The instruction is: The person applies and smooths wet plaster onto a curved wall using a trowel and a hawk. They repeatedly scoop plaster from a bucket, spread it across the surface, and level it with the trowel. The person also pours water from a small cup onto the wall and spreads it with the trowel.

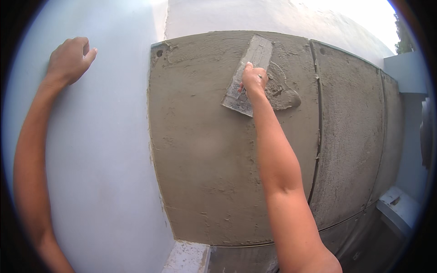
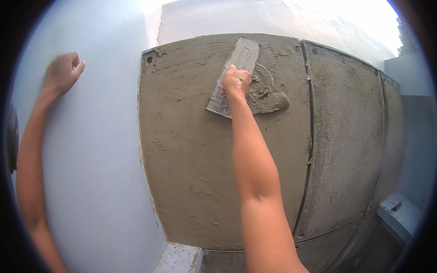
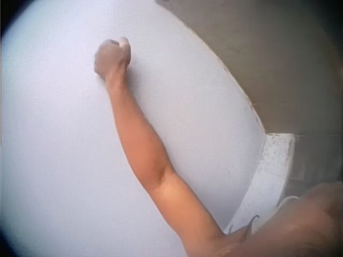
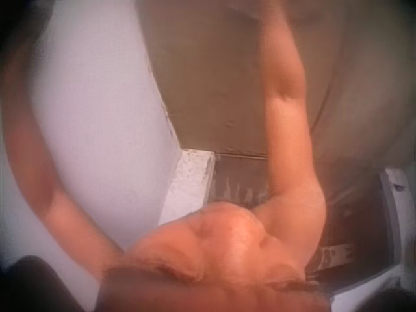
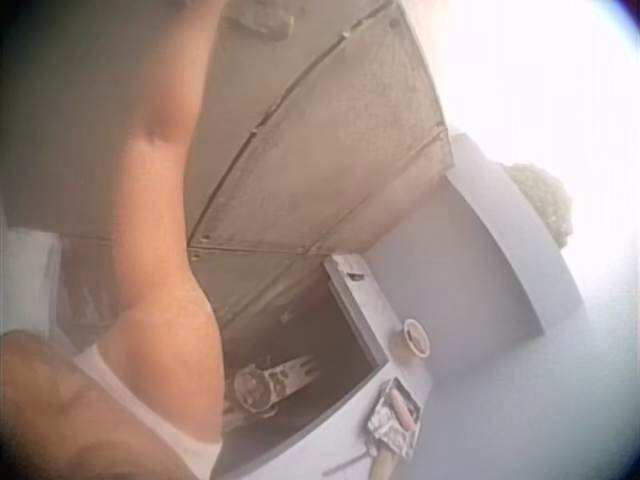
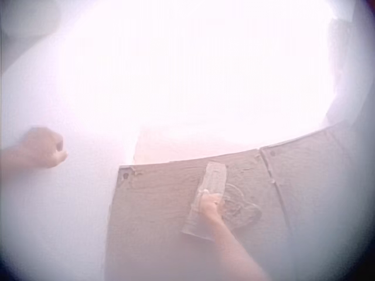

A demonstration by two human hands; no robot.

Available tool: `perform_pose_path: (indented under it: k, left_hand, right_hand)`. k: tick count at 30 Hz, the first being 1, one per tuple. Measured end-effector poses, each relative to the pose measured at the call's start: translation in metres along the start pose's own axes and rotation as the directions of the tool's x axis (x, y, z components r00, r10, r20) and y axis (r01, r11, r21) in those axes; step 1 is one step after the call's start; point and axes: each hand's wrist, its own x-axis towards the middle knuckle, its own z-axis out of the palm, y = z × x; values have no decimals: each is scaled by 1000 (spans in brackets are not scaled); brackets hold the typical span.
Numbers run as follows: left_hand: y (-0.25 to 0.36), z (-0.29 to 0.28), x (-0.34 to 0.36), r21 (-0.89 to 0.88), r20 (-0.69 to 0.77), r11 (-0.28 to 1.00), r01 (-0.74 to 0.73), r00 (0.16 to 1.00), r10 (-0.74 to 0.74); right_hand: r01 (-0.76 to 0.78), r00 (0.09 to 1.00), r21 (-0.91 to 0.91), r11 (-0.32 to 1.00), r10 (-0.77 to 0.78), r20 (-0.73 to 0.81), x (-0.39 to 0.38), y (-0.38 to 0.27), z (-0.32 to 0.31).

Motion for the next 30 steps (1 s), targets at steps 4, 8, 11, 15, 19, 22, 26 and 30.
perform_pose_path:
  k: [4, 8, 11, 15, 19, 22, 26, 30]
  left_hand:
    - [14, 9, -7, -39, 77, 999, 13, 997, -10]
    - [21, 5, -14, -113, 105, 994, 3, 994, 9]
    - [25, 2, -19, -129, 96, 992, -2, 995, 15]
    - [31, -1, -27, -112, 80, 993, 23, 997, -14]
    - [58, -7, -74, -529, 158, 813, 245, 969, -189]
    - [104, -13, -184, -821, 270, 475, 316, 949, -164]
    - [178, -18, -370, -740, 605, 455, 496, 787, 126]
    - [208, -18, -513, -545, 834, 659, 518, 420, 359]
  right_hand:
    - [17, 977, -73, 997, -1, 211, -19, 24, 64]
    - [105, 948, -296, 949, -6, 317, -109, 65, 111]
    - [67, 832, -259, 964, 89, 548, -174, 78, 82]
    - [75, 891, -192, 979, 21, 454, -196, 76, 26]
    - [-90, 950, 91, 992, 59, 307, -165, 79, -45]
    - [-54, 985, 275, 960, 6, 171, -144, 86, -99]
    - [-67, 996, 394, 917, 35, 86, -118, 92, -150]
    - [-70, 996, 509, 858, 84, -5, -85, 90, -157]
